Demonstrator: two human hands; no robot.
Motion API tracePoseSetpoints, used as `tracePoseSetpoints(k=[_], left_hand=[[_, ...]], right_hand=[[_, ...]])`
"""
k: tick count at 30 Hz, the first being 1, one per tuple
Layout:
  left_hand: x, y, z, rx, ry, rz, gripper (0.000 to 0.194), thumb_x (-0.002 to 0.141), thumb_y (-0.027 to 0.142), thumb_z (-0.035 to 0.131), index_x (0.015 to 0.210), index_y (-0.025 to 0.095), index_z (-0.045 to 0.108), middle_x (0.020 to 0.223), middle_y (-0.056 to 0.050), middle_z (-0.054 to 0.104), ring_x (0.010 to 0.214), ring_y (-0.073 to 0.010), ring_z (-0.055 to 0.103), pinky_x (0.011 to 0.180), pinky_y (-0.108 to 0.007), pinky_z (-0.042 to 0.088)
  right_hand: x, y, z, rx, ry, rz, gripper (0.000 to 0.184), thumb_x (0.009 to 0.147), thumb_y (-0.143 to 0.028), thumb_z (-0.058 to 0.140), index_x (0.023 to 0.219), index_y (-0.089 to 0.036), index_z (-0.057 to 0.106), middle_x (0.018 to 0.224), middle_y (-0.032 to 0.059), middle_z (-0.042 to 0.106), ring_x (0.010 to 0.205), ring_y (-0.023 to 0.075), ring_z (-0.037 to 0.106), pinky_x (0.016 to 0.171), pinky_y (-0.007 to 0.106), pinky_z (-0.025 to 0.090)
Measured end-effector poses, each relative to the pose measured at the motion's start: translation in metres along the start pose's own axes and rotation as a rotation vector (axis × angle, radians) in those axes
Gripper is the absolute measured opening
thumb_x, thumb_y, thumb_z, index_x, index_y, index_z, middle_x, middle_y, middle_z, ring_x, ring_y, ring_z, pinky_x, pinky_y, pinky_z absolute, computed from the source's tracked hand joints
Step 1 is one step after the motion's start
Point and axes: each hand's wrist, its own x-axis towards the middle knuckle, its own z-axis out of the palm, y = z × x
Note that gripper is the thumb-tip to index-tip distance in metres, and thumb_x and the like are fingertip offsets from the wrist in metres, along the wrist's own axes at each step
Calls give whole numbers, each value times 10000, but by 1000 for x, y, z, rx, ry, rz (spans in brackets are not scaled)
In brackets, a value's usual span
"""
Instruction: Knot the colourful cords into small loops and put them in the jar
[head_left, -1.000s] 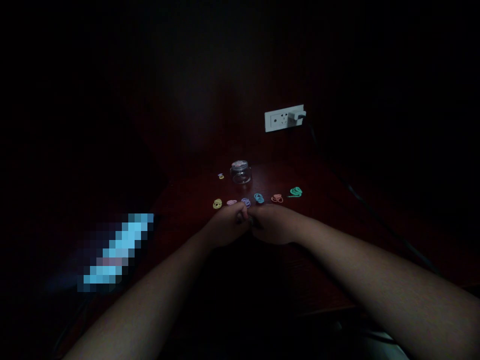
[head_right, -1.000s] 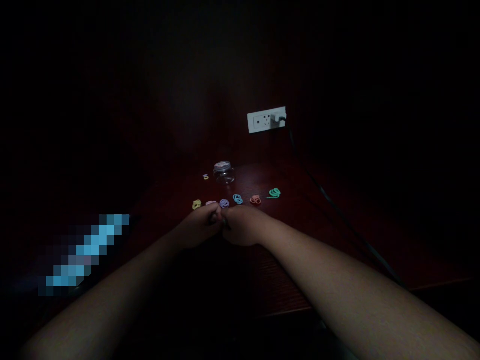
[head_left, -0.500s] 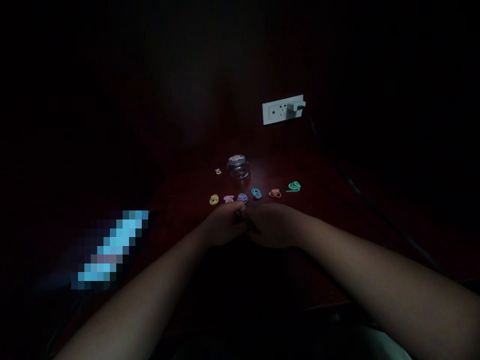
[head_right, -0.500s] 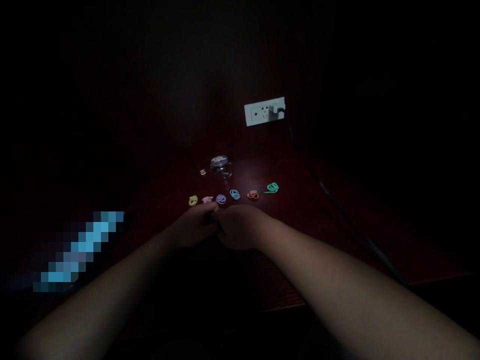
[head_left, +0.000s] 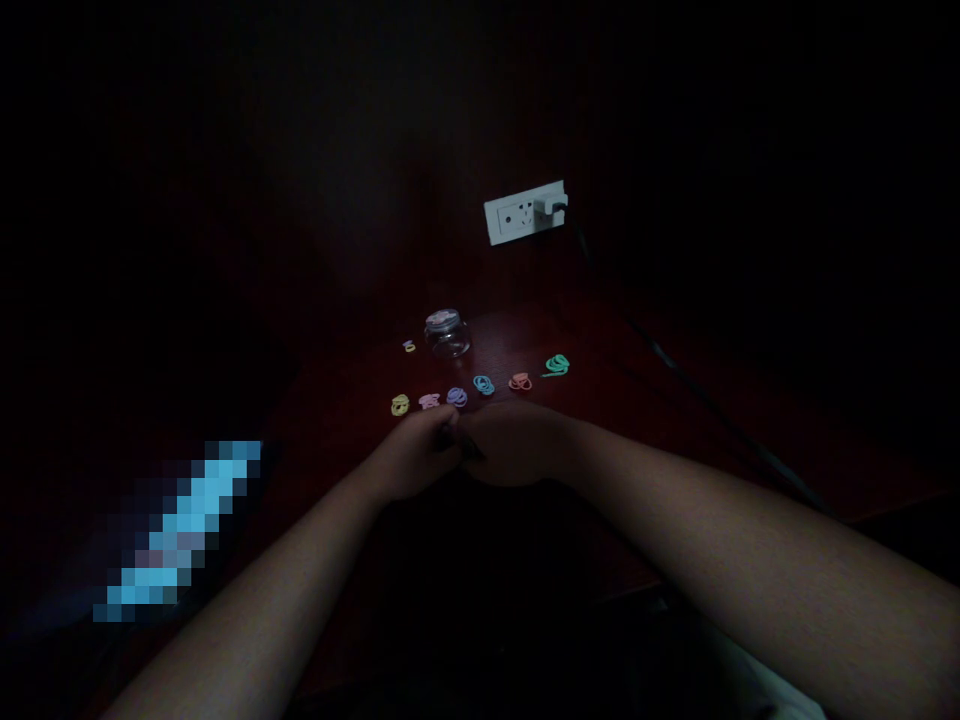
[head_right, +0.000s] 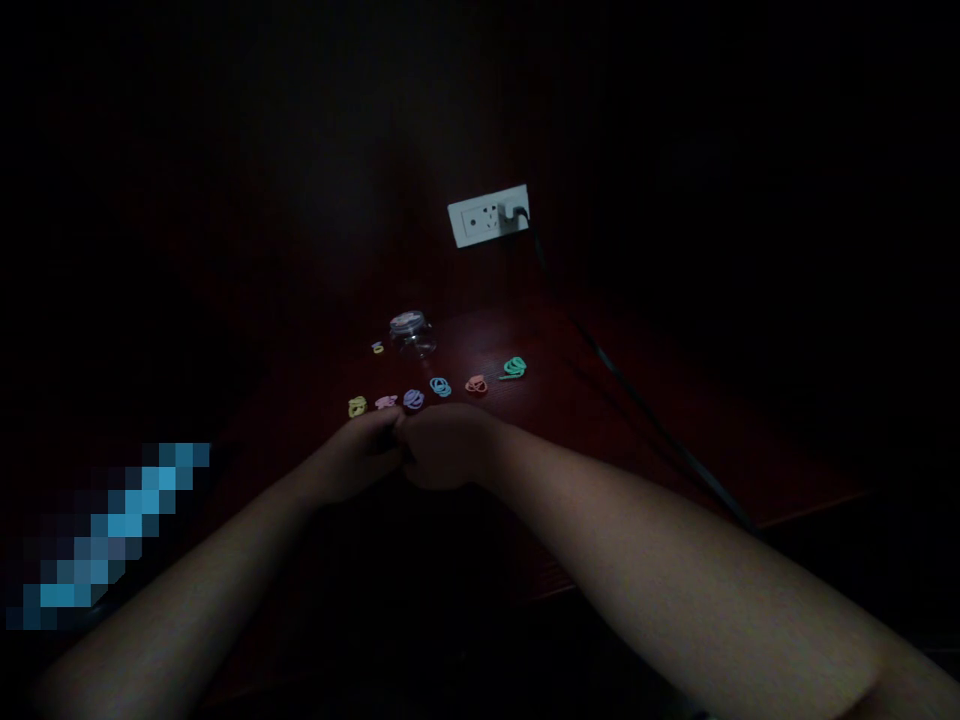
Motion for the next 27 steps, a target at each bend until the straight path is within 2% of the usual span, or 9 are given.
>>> tracePoseSetpoints(k=[6, 11, 19, 22, 27], left_hand=[[0, 1, 0, -19, 34, 10, 85, 710, 124, 499, 690, 159, 424, 660, 34, 458, 603, -88, 403, 543, -198, 331], [1, -2, 1, -85, 94, 0, 64, 729, 166, 516, 724, 160, 453, 679, 27, 484, 601, -86, 424, 530, -187, 342], [3, 0, 3, -251, 220, -150, 143, 749, 276, 552, 746, 161, 468, 605, 35, 517, 501, -63, 425, 446, -161, 321], [4, 2, 3, -287, 258, -143, 144, 741, 267, 568, 734, 154, 478, 598, 32, 533, 502, -62, 454, 447, -157, 337], [7, 0, 4, -327, 304, -108, 144, 732, 262, 587, 741, 151, 495, 624, 23, 569, 534, -66, 504, 477, -162, 382]], right_hand=[[5, 7, 4, 34, 9, -6, 260, 723, -210, 484, 940, -135, 607, 881, 102, 661, 766, 199, 606, 598, 263, 389], [10, 14, 11, 216, 52, 43, 251, 742, -170, 473, 958, -164, 599, 930, 82, 644, 790, 163, 581, 621, 240, 376], [18, 21, 19, 295, 215, 133, 57, 740, -217, 475, 726, -170, 504, 646, -6, 547, 542, 86, 436, 497, 214, 283], [19, 22, 19, 334, 245, 118, 92, 742, -226, 464, 668, -174, 450, 594, -26, 493, 517, 78, 393, 482, 210, 267], [19, 23, 18, 384, 253, 100, 57, 698, -179, 469, 655, -173, 432, 597, -32, 475, 538, 80, 403, 497, 204, 284]])
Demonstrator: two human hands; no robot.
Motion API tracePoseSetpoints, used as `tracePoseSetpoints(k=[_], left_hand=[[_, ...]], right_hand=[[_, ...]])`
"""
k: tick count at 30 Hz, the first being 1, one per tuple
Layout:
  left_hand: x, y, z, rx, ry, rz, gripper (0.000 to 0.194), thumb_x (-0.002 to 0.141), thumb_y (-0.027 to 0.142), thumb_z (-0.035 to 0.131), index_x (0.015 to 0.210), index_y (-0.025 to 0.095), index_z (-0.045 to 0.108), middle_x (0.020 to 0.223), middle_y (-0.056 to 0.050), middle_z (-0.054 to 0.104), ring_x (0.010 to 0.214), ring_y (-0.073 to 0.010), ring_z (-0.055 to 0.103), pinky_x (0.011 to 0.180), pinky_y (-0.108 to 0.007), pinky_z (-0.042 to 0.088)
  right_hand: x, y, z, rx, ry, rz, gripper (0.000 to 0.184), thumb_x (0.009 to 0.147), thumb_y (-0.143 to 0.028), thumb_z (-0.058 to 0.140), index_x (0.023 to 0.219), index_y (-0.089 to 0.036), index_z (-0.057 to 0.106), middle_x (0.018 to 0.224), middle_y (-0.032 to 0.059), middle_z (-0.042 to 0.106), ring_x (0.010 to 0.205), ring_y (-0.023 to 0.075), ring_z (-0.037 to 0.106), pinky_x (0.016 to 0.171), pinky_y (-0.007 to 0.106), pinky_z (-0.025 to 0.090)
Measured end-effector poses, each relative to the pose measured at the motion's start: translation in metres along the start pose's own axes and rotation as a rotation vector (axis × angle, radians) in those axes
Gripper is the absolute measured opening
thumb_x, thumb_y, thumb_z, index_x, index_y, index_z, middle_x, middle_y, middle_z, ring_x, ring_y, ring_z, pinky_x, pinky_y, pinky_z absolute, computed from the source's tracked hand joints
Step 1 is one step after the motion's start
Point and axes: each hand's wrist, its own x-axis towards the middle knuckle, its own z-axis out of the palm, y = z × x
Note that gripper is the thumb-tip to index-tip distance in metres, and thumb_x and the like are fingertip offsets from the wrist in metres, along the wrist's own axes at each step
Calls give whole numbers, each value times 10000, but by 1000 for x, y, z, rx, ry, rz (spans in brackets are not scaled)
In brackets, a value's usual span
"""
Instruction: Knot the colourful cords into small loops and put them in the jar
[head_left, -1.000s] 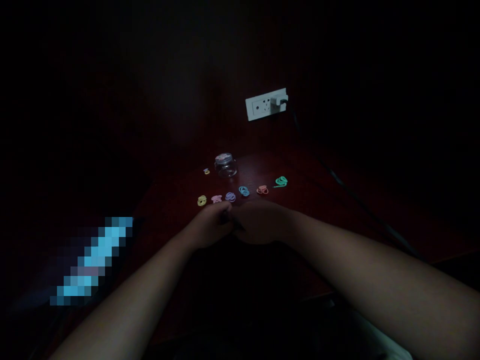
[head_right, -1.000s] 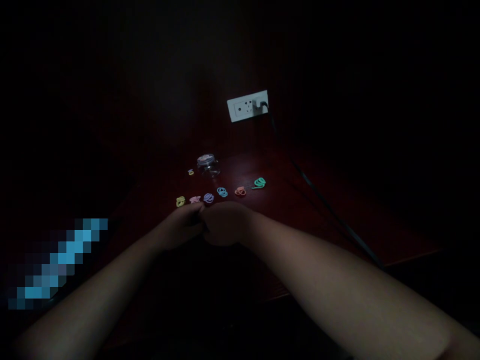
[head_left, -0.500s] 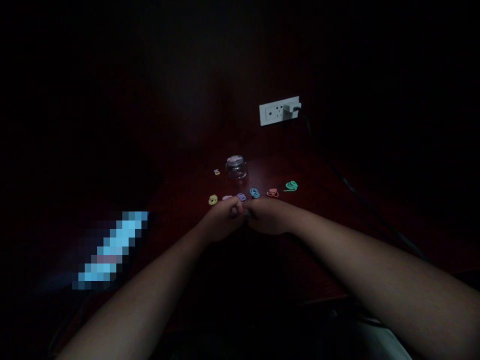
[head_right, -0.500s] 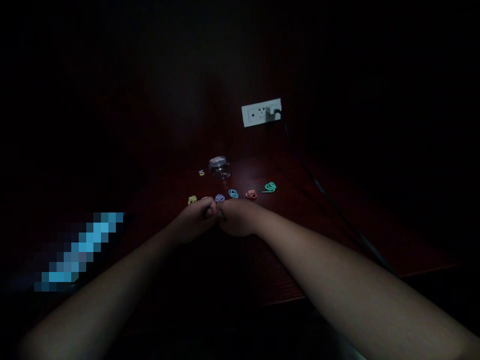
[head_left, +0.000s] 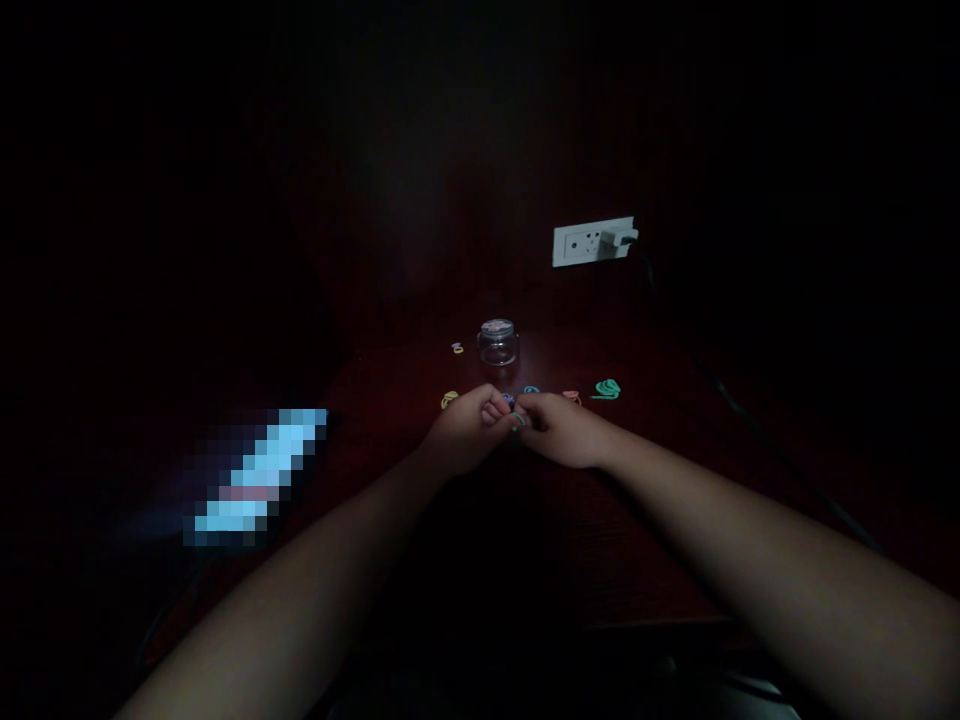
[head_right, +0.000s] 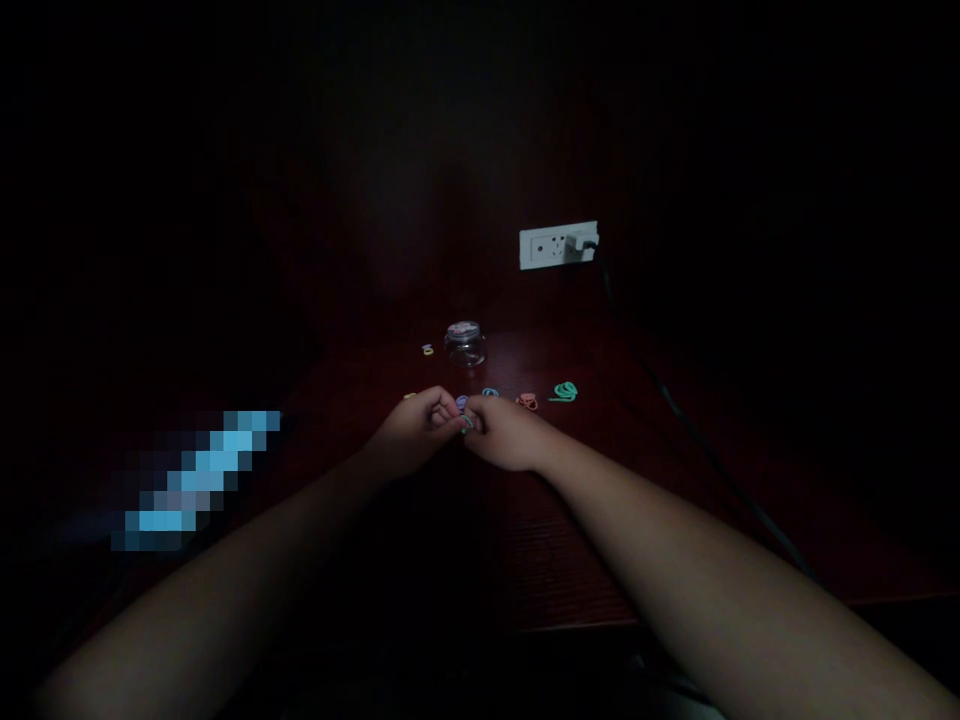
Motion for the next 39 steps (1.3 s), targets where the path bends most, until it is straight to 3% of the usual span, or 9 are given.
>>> tracePoseSetpoints(k=[15, 39], left_hand=[[1, -2, 0, 12, 41, -1, 132, 730, 258, 585, 758, 147, 520, 655, 10, 584, 555, -66, 514, 493, -167, 399], [-1, -1, 1, -30, -14, 24, 140, 750, 271, 565, 763, 141, 515, 642, 17, 556, 549, -66, 487, 495, -173, 385]], right_hand=[[1, 2, 0, 28, 20, 10, 11, 678, -158, 466, 670, -163, 461, 612, -26, 490, 552, 87, 421, 516, 206, 305], [2, 1, 1, 66, 26, 30, 99, 705, -226, 466, 633, -167, 434, 571, -42, 457, 531, 81, 393, 510, 209, 289]])
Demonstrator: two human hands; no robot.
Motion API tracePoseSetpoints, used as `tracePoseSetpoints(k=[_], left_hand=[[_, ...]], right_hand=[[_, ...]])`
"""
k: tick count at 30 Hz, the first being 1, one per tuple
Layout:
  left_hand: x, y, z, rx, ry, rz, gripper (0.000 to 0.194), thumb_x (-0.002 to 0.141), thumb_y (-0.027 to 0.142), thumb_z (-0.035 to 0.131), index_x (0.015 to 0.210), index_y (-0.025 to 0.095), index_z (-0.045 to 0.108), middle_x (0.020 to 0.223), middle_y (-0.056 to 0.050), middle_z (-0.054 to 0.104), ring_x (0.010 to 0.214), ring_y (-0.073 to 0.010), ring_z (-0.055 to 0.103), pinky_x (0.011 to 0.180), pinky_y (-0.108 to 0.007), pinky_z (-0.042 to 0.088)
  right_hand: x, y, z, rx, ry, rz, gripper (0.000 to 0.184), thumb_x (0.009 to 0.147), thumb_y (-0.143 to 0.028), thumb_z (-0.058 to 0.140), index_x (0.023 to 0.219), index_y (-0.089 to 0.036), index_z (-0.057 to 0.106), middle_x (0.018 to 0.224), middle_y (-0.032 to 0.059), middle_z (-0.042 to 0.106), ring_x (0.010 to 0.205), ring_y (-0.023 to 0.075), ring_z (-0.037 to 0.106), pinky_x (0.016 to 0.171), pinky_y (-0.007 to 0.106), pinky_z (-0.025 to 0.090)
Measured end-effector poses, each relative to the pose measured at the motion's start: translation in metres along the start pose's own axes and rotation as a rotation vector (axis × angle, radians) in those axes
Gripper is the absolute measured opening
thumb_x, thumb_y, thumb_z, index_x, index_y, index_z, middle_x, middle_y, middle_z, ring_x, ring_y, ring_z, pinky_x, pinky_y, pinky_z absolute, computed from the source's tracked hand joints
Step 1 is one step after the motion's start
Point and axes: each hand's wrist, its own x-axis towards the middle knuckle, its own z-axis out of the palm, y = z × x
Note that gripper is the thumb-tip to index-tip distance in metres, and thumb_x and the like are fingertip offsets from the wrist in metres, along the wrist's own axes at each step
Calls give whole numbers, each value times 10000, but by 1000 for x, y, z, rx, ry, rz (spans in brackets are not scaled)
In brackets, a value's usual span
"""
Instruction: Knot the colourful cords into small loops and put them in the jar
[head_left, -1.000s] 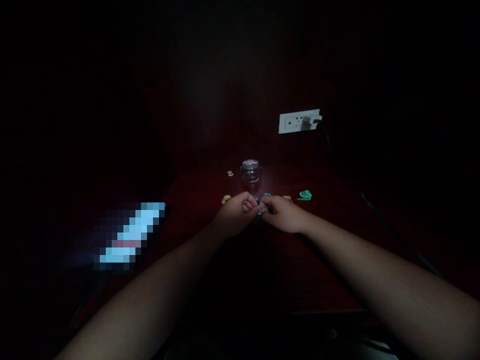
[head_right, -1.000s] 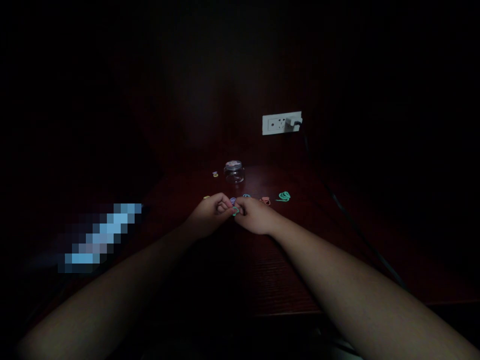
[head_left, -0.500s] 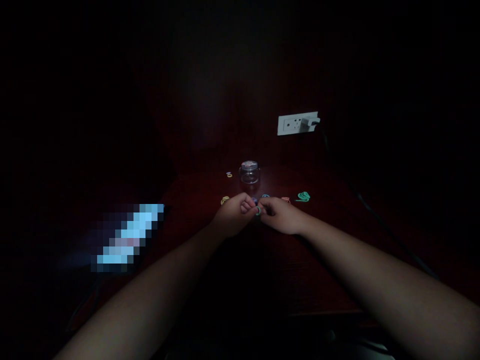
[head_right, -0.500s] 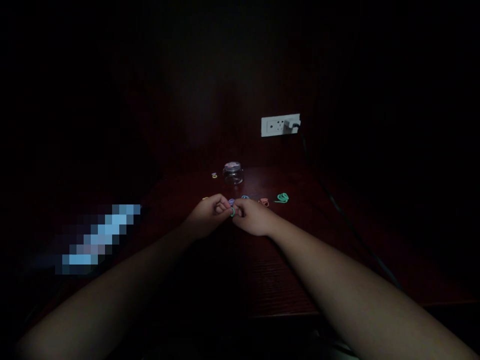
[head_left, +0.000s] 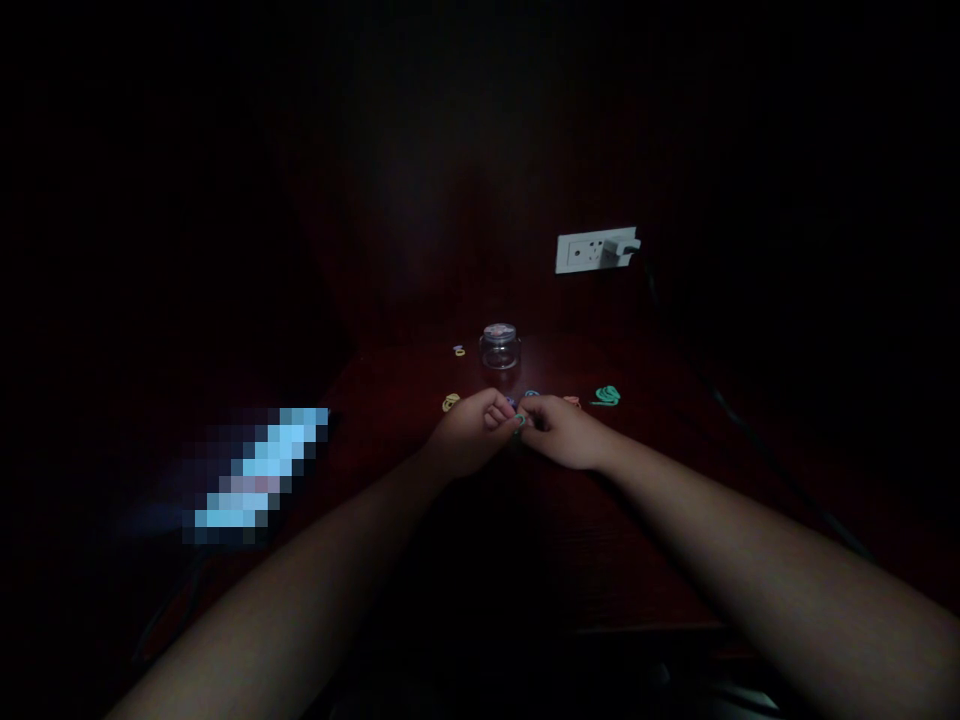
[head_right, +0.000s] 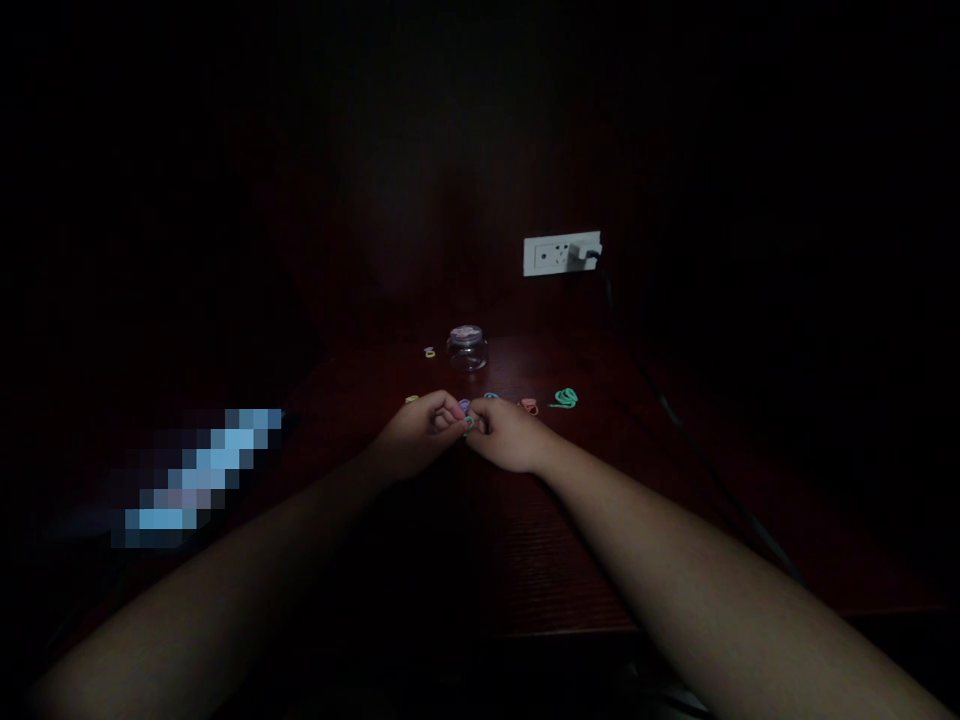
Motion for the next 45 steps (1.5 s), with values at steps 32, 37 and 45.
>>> tracePoseSetpoints(k=[32, 37, 45], left_hand=[[-3, 1, -1, 58, -94, 49, 103, 772, 252, 506, 787, 151, 514, 650, 17, 526, 549, -71, 453, 503, -180, 367], [-5, 3, -2, 118, -135, 60, 72, 772, 228, 488, 791, 160, 499, 642, 26, 505, 546, -75, 436, 492, -182, 354], [-13, 7, -3, 268, -181, 122, 34, 746, 179, 502, 732, 177, 471, 670, 26, 525, 604, -100, 469, 540, -212, 353]], right_hand=[[-1, 0, -1, -37, -37, -5, 98, 712, -229, 480, 648, -157, 495, 567, -32, 489, 519, 81, 404, 488, 203, 277], [-5, -6, -3, -111, -90, -42, 126, 730, -180, 459, 773, -167, 576, 666, 2, 588, 570, 101, 477, 522, 217, 314], [-14, -17, -6, -254, -180, -44, 238, 688, -124, 503, 887, -183, 620, 893, 81, 661, 786, 189, 590, 635, 260, 379]])
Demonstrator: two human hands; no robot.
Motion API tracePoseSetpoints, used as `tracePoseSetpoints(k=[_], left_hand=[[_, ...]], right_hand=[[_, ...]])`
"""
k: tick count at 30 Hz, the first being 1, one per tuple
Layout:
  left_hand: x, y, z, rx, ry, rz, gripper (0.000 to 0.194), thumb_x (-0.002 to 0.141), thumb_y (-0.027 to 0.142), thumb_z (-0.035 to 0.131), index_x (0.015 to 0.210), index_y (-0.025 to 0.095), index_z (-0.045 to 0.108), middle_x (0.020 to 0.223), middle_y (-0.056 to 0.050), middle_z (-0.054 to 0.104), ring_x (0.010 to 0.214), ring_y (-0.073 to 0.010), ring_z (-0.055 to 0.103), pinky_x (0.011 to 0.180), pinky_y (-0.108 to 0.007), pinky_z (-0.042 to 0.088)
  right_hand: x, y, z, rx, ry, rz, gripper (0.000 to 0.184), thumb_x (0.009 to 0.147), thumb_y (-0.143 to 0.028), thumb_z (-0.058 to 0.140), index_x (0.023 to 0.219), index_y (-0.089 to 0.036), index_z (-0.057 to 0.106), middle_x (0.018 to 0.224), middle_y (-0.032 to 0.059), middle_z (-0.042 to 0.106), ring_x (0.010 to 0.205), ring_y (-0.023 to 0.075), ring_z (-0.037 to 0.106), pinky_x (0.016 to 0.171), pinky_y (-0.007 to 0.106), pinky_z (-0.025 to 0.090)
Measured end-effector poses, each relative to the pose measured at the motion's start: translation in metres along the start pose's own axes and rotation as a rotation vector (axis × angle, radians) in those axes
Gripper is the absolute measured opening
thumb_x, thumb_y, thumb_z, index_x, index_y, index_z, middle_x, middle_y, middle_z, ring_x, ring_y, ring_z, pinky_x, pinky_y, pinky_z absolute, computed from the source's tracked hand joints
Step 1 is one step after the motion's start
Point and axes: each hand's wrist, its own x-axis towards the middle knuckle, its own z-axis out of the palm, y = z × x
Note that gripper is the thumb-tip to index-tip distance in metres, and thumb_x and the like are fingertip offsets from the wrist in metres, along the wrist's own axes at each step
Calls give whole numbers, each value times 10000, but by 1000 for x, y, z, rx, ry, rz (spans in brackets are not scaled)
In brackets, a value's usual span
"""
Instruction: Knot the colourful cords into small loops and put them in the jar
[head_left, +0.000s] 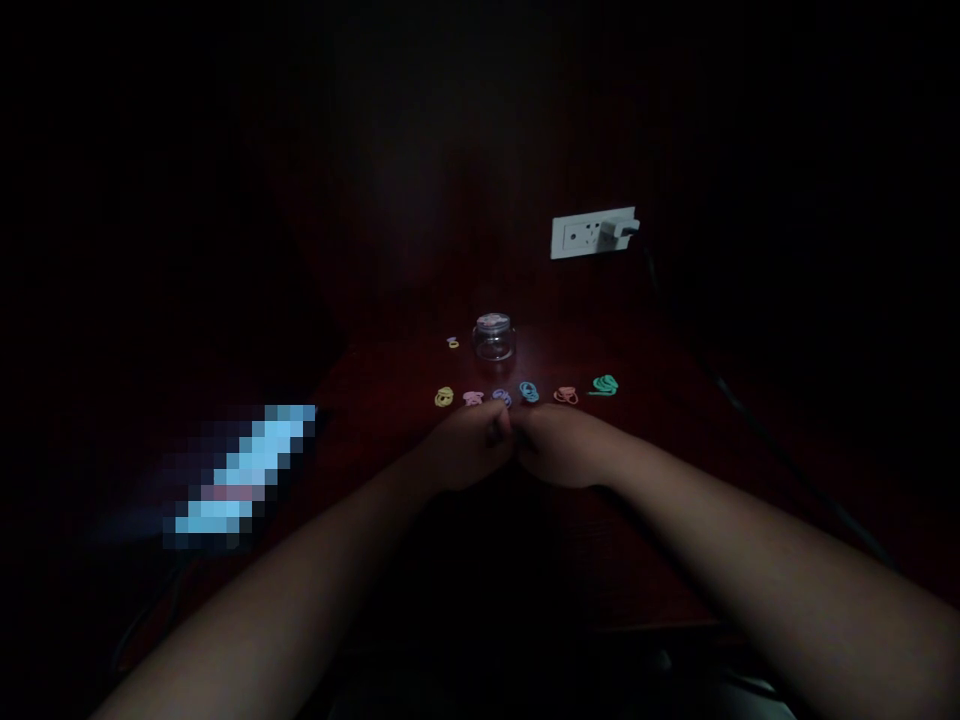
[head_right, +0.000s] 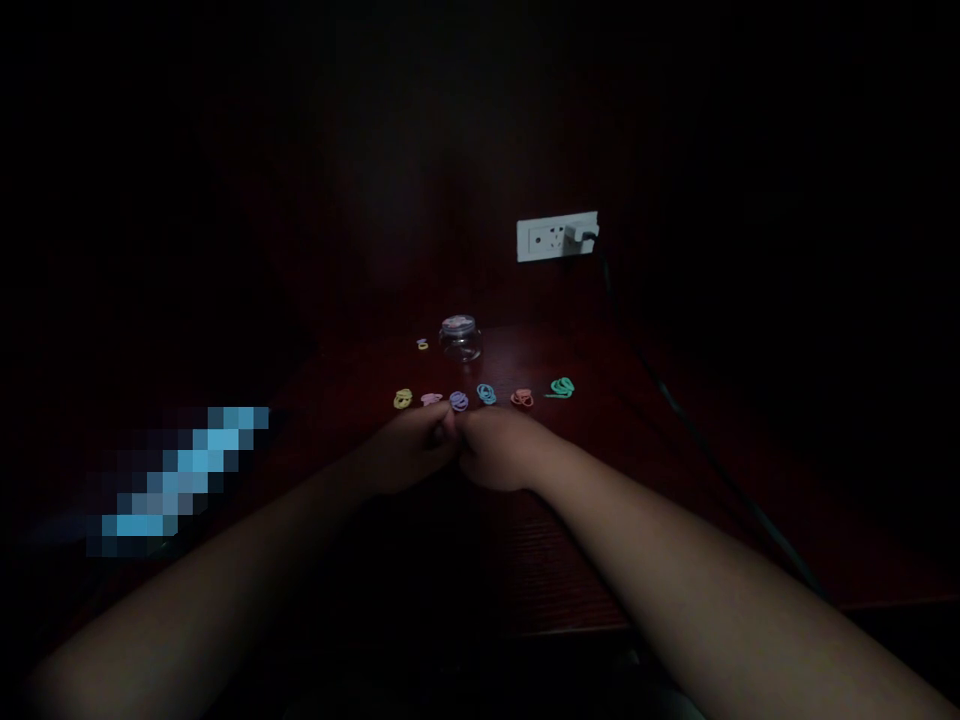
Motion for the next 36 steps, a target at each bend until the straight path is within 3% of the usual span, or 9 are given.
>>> tracePoseSetpoints(k=[11, 21, 36], left_hand=[[1, 2, -2, 48, -51, -35, 140, 791, 256, 481, 698, 169, 424, 650, 32, 493, 577, -92, 427, 524, -208, 338], [2, 0, -3, 94, -34, -33, 130, 814, 277, 461, 740, 171, 452, 699, 18, 532, 623, -105, 471, 555, -219, 354], [2, -2, 2, 69, -6, -34, 138, 809, 283, 466, 724, 175, 452, 661, 29, 520, 590, -97, 456, 527, -209, 337]], right_hand=[[0, -4, -5, -74, -97, 12, 274, 722, -189, 507, 965, -173, 634, 977, 84, 656, 880, 194, 593, 698, 252, 406], [2, 4, -2, -1, -79, -29, 259, 701, -183, 495, 918, -189, 637, 872, 49, 663, 741, 151, 588, 603, 231, 385], [2, 5, -3, 54, -76, -26, 234, 701, -162, 487, 888, -184, 626, 825, 36, 648, 700, 138, 562, 581, 226, 365]])
